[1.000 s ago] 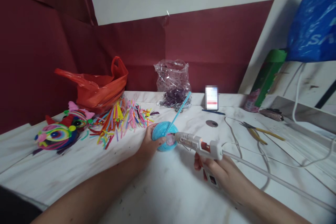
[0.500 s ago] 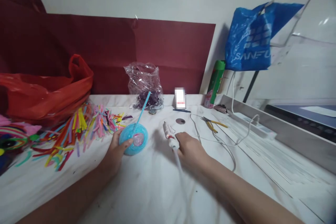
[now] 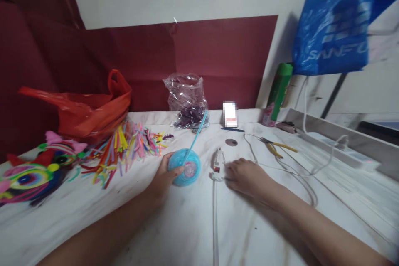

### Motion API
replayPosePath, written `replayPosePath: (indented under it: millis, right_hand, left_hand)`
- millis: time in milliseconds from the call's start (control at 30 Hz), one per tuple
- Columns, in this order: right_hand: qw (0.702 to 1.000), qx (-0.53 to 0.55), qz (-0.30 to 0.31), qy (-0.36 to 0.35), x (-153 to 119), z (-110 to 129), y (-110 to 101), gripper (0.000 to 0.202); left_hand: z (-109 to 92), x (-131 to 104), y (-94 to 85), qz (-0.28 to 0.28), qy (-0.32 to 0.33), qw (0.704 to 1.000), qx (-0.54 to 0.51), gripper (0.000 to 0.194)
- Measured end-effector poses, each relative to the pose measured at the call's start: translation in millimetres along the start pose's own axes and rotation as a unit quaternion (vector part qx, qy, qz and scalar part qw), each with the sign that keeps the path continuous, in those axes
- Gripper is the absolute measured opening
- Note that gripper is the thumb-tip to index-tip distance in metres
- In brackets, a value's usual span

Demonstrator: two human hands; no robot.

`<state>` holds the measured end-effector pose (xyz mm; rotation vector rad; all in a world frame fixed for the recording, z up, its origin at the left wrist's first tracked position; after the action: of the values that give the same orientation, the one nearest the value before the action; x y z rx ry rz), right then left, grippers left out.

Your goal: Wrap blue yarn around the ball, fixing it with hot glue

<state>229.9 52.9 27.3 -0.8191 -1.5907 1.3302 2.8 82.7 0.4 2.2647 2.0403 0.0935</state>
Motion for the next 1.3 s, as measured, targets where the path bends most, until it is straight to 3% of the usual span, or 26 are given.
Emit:
replayPosePath:
  millis: [67,167,233,367,533,800,1200,1300]
  right_hand:
    - [0.994,0.020,-0.100,-0.051,-3,10,-24,0.011]
    - [0.932,0.046,-0.319,-0.163,-18,43,-67,0.015]
    - [0.902,0.022,-0.372,-0.217,-22,68,-77,0.020]
    - [0.915,0.024,-0.349,-0.199,-12,87,-69,0.018]
    - [0.939,0.158,-0.276,-0.133,-6,74,-40,0.020]
    - [0.898,0.385,-0.215,0.003,1,60,-15,0.014]
    - [0.897,0.392,-0.204,0.035,4,56,-9,0.012]
    - [0.899,0.386,-0.204,0.033,4,57,-10,0.012]
  left_hand:
    - [0,-1,1.4,0.003,0.005,1.000,0.026,0.056]
    - [-5,-2,4.4,0.011,0.035,0.997,0.070,0.064]
    - [-9,-3,8.4,0.027,0.074,0.993,0.091,0.067]
    - [-12,-5,10.9,0.033,0.100,0.988,0.111,0.068]
    - [-12,-6,10.7,0.025,0.092,0.989,0.110,0.073]
    - [-12,-5,13.0,0.032,0.101,0.988,0.110,0.075]
    - [-7,-4,16.4,0.069,0.086,0.991,0.079,0.081]
    - [-10,-4,15.6,0.052,0.097,0.988,0.107,0.076]
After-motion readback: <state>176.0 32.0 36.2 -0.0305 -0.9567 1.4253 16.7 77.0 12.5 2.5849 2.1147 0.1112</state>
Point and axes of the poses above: each hand's wrist, its own x-axis towards the middle knuckle, its own y-axis out of the palm, z = x × y, the point moved 8 cm from there along x, towards the middle knuckle, and after that the axes turned 5 degrees about -y, right-handed, at the moved point
